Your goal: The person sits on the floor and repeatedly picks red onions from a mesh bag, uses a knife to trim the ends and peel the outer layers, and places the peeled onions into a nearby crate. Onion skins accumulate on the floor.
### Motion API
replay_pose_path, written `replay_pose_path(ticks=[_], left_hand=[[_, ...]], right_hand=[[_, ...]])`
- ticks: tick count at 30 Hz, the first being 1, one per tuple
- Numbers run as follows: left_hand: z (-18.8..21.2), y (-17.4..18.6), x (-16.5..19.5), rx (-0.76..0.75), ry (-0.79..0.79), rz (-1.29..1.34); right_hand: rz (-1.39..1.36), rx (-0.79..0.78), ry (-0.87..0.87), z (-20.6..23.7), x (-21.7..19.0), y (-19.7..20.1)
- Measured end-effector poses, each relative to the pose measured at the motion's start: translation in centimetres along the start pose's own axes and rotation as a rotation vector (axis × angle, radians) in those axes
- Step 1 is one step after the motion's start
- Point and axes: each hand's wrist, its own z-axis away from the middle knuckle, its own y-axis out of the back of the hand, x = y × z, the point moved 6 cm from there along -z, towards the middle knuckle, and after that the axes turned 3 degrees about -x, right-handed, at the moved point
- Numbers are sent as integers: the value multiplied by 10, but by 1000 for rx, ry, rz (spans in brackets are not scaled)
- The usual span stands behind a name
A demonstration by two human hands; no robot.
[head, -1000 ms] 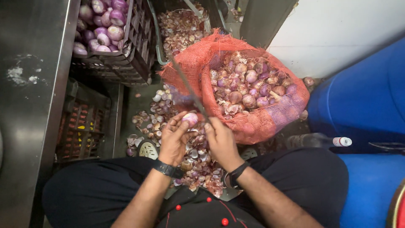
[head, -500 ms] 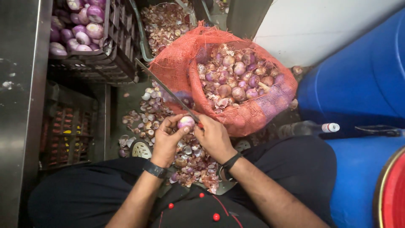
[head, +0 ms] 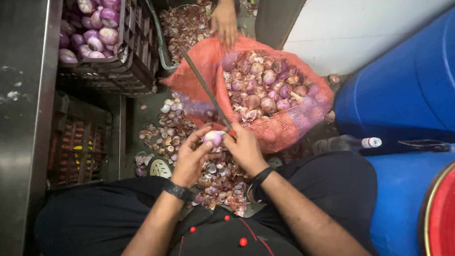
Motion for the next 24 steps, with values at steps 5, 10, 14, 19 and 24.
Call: replay_pose_path(ticks=[5,10,14,19,24], left_hand=[[-5,7,-3,120,-34,-195],[-9,17,-4,-65,15,32],[-10,21,-9,-156,39,205],[-15,15,-26,-120,78,-47],[-14,16,-25,-1,71,67]], right_hand=[[7,6,70,-1,9,-6],[-274,-71,-17,-13,24,-10],[-554,-168,-276,-10,34,-15],[-549,-157,-259,-9,32,-10],[-690,-124,-296,-11,47,-14]])
